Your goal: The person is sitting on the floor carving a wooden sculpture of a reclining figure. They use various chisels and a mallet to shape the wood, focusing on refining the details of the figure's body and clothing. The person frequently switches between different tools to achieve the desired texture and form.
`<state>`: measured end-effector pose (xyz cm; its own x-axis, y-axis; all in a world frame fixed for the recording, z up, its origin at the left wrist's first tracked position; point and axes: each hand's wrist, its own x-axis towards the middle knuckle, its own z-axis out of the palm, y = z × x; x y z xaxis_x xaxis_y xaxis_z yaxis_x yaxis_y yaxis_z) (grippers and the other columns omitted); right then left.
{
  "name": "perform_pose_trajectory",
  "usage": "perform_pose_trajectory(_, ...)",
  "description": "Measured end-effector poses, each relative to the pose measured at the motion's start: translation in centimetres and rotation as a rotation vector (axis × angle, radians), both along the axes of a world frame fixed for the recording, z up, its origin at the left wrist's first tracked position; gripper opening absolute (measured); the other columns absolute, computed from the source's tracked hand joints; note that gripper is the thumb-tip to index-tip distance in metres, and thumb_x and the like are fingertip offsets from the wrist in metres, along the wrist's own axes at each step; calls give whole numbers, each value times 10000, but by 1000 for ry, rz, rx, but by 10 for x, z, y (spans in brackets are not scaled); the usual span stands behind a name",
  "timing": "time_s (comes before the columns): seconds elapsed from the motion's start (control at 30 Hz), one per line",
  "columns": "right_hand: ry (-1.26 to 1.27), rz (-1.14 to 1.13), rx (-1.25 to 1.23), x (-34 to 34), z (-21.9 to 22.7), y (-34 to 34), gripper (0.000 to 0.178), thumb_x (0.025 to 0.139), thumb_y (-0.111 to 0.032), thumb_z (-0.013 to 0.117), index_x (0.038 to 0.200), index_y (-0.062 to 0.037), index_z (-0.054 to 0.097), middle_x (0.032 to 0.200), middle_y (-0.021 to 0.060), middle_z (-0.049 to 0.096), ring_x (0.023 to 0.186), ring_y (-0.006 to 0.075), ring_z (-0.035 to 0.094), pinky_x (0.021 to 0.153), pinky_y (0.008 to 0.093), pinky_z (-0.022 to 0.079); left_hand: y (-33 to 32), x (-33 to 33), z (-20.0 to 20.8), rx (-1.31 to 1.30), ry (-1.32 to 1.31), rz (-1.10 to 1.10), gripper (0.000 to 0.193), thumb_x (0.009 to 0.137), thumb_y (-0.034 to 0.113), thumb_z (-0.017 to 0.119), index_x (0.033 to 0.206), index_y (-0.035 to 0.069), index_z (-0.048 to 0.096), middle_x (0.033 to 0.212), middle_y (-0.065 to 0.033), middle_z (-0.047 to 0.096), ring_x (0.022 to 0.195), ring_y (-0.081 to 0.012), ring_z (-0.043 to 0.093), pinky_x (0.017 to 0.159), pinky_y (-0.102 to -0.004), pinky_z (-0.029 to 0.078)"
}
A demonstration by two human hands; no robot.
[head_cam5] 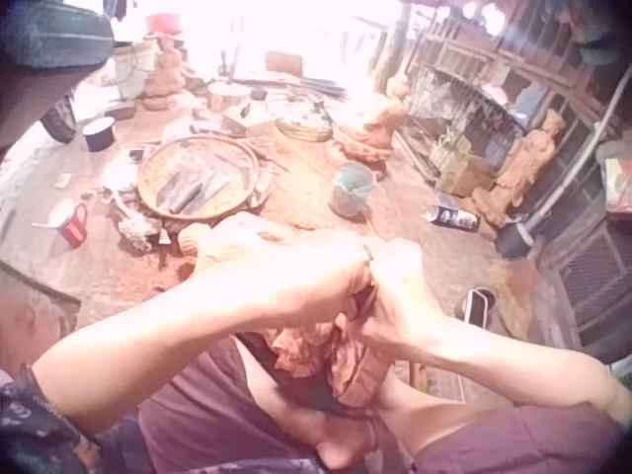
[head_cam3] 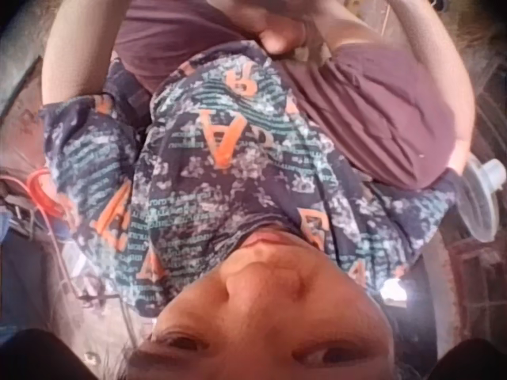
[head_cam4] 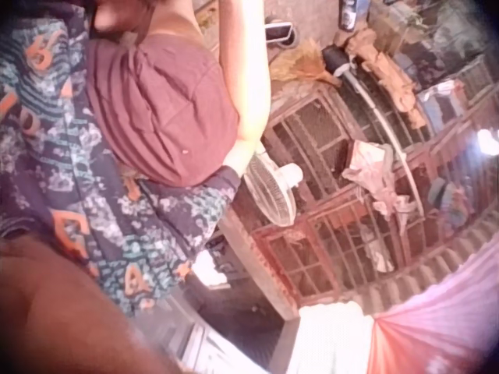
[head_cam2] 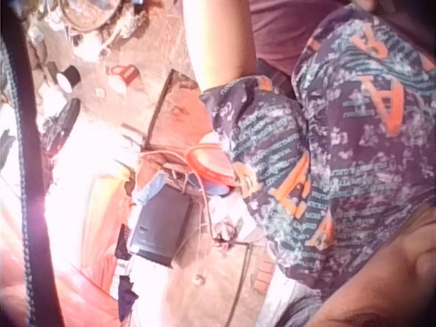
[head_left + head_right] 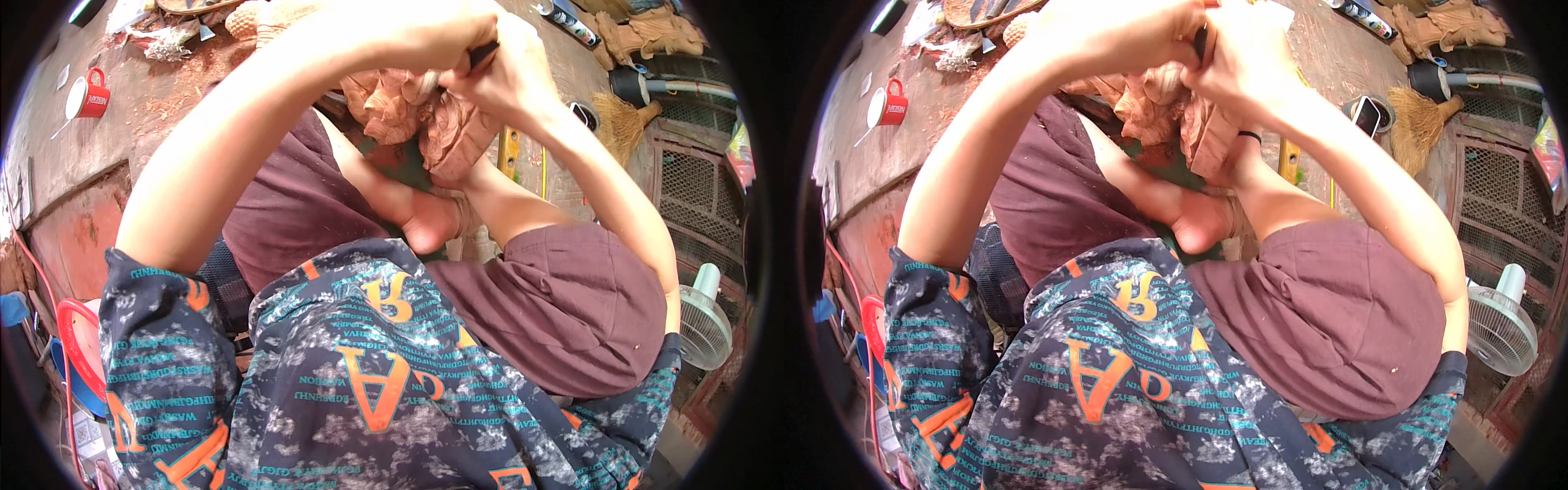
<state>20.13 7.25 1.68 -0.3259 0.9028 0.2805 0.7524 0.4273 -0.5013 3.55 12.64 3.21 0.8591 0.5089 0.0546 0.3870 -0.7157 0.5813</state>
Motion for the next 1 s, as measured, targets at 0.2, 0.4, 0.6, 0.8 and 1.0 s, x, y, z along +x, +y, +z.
perform_pose_trajectory(0.2,-255,-42,112,4,-6,1,317,654,-129,829,885,-38,632,731,89,678,674,193,680,646,327,542,-2,-3,-4,166,-107,3,196,773,44,648,945,4,734,862,-206,714,807,-338,712,709,-428,551)
perform_pose_trajectory(0.4,79,-70,-165,-2,10,1,81,684,29,662,754,-6,644,617,113,616,566,124,582,527,305,476,4,6,4,115,96,-1,134,772,63,665,861,-19,723,823,-217,708,796,-322,712,666,-423,543)
perform_pose_trajectory(0.6,-287,144,466,-6,16,-1,101,693,7,636,781,-18,679,861,193,681,702,235,664,612,355,501,0,2,-14,307,-267,-14,169,762,60,664,901,3,741,826,-222,704,810,-345,711,708,-432,548)
perform_pose_trajectory(0.8,-84,33,-81,-4,13,-1,205,677,-19,679,882,-10,690,776,162,658,641,257,649,589,371,496,1,2,-14,50,0,53,158,756,52,662,880,-20,729,841,-230,705,804,-361,708,716,-460,545)
perform_pose_trajectory(1.0,-79,-46,-159,-6,13,5,292,651,-114,744,922,-18,698,983,209,677,828,355,662,726,422,507,0,0,-2,-36,-6,77,145,789,64,644,871,-40,704,818,-234,698,771,-346,703,672,-427,541)
